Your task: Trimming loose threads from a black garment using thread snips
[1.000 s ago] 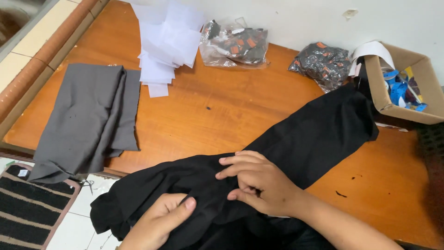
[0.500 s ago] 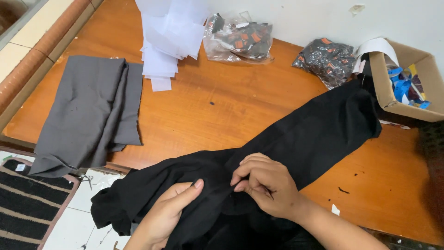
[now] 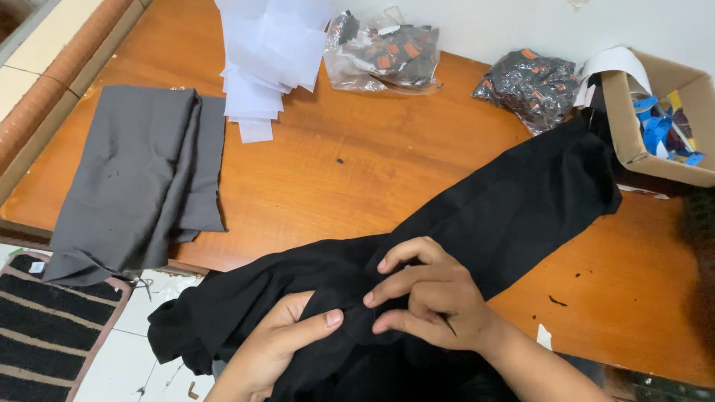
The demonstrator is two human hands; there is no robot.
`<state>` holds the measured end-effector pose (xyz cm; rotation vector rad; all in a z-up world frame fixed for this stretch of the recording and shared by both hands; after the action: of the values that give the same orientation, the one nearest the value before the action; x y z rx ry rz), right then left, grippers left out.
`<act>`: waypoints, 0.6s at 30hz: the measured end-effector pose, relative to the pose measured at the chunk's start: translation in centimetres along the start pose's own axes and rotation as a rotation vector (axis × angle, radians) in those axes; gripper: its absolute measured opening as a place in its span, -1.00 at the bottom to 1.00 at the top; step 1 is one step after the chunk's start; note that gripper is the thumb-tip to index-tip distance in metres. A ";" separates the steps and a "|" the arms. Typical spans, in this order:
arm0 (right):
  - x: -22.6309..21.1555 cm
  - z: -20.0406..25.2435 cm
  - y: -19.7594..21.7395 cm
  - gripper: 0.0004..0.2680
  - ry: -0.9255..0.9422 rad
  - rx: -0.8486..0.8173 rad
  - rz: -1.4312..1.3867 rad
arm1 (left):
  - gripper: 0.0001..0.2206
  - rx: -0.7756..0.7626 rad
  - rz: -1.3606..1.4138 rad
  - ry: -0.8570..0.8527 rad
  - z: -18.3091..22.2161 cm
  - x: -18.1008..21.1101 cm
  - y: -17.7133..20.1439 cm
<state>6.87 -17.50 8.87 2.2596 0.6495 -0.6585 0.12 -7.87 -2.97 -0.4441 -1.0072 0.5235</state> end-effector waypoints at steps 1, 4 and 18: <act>0.0 0.1 -0.2 -0.70 -0.004 0.000 -0.001 | -0.85 0.000 0.002 0.004 0.0 -0.2 0.0; -0.5 0.2 0.0 -0.71 0.051 0.059 0.054 | -0.79 -0.019 -0.003 -0.032 -0.1 0.0 -0.2; 0.5 0.7 1.7 -0.73 -0.198 0.082 0.086 | -0.69 0.087 -0.480 -0.368 2.4 2.3 -1.3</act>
<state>8.12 -18.99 8.90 2.2463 0.4337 -0.8663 -0.67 -7.21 0.43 -0.0161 -1.3877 0.2153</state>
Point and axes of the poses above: each hand's wrist, its own z-axis away from the middle knuckle, its own y-axis out of the back of the hand, x = y × z, the point moved 8 cm from there along -z, towards the middle knuckle, and after that the axes turned 1 degree about y, right-handed, at the moved point
